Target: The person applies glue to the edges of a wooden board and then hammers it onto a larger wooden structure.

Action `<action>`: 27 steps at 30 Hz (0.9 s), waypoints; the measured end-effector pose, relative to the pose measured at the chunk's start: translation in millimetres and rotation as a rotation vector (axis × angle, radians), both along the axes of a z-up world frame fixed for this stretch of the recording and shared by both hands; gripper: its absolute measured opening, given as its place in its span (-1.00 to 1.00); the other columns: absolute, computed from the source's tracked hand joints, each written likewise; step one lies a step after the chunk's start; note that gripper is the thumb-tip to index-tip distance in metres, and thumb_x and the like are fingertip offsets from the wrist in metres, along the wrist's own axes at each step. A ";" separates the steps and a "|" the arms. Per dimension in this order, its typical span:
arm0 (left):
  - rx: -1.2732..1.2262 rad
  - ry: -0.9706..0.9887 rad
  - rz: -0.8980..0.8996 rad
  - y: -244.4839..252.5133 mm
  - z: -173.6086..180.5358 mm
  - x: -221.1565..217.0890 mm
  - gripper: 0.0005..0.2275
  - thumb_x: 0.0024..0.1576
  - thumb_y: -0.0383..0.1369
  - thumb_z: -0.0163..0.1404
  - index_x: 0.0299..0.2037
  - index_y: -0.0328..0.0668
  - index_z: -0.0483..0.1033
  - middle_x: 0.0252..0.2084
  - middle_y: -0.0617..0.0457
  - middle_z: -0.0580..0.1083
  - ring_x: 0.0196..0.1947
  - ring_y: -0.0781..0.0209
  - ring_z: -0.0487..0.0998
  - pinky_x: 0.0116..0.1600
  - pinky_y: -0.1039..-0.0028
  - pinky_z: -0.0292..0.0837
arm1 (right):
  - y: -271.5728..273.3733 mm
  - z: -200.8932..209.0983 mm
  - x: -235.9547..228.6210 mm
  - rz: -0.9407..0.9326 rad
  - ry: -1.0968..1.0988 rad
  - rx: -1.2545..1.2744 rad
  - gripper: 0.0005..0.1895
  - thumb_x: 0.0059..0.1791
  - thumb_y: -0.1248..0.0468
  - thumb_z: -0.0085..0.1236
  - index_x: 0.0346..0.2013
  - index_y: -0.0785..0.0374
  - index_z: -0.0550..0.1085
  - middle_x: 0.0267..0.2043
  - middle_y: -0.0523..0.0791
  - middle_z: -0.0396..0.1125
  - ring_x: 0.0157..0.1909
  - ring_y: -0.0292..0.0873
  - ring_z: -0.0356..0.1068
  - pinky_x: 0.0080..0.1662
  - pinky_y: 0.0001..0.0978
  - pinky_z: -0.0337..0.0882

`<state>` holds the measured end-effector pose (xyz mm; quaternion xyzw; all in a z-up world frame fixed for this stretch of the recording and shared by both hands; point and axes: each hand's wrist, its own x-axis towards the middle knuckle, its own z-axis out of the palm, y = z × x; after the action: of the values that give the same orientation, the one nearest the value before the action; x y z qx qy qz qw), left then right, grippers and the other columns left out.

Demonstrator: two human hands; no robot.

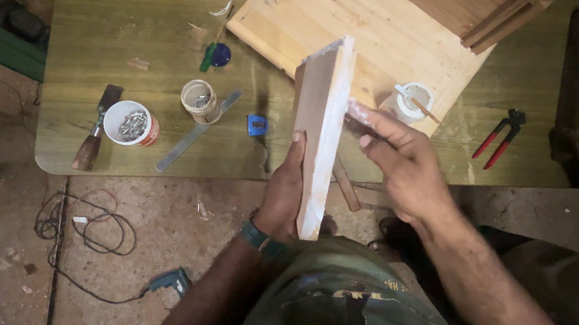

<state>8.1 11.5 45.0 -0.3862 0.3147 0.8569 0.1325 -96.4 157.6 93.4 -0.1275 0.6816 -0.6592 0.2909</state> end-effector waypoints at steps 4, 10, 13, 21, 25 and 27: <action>-0.038 0.134 0.036 -1.2 3.5 -1.4 -0.33 0.20 0.28 -0.20 0.06 -0.28 0.45 -0.40 -0.01 0.37 -0.62 0.24 0.42 -0.62 0.38 0.42 | 4.5 2.1 7.2 0.031 0.163 -0.074 -0.72 0.12 0.56 -0.03 0.05 0.34 0.54 0.24 0.05 0.39 0.25 -0.14 0.37 0.34 -0.35 0.36; -0.091 0.110 -0.043 3.3 -5.9 -2.8 -0.33 0.20 0.26 -0.23 0.08 -0.26 0.48 -0.36 -0.01 0.45 -0.54 0.29 0.48 -0.53 0.42 0.49 | -6.5 10.0 -19.1 0.131 1.405 0.964 -0.34 0.00 0.48 0.07 0.35 -0.13 0.48 0.49 0.33 -0.10 0.45 0.21 0.10 0.37 0.33 -0.02; -0.057 0.052 -0.066 7.5 -12.7 0.1 -0.40 0.15 0.23 -0.22 -0.02 -0.20 0.47 -0.45 0.04 0.38 -0.61 0.24 0.40 -0.61 0.39 0.39 | -7.3 14.7 -49.9 0.067 1.461 0.953 -0.39 0.06 0.40 0.09 0.42 0.01 0.40 0.53 0.42 -0.14 0.49 0.34 0.02 0.37 0.42 -0.10; 0.025 0.211 0.050 7.4 -27.5 -0.8 -0.45 0.28 0.16 -0.20 -0.01 -0.24 0.48 -0.43 0.16 0.43 -0.53 0.38 0.38 -0.45 0.50 0.31 | 1.3 25.7 -7.3 0.305 1.328 0.720 -0.30 -0.05 0.52 0.06 0.30 -0.22 0.43 0.50 0.31 -0.02 0.39 0.17 0.17 0.38 0.29 0.03; -0.081 0.173 0.047 4.5 -24.4 -5.6 -0.46 0.26 0.13 -0.22 0.04 -0.22 0.51 -0.43 0.15 0.47 -0.52 0.38 0.43 -0.43 0.51 0.36 | -1.5 24.6 -14.7 0.436 1.439 1.029 -0.28 -0.14 0.45 0.12 0.25 -0.26 0.47 0.17 0.16 0.23 0.49 0.21 0.12 0.36 0.37 0.02; -0.050 0.135 0.013 7.0 -21.2 -10.8 -0.47 0.25 0.14 -0.23 0.05 -0.16 0.51 -0.41 0.16 0.47 -0.50 0.41 0.42 -0.41 0.50 0.37 | -1.1 22.4 -43.8 0.273 1.458 0.927 -0.31 -0.03 0.47 0.11 0.37 -0.14 0.46 0.36 0.36 0.12 0.46 0.24 0.12 0.34 0.39 0.04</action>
<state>-2.7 18.5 23.8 -0.3328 0.3419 0.8736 0.0958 -140.1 156.5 115.8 -0.4666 0.8760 -0.0291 -0.1185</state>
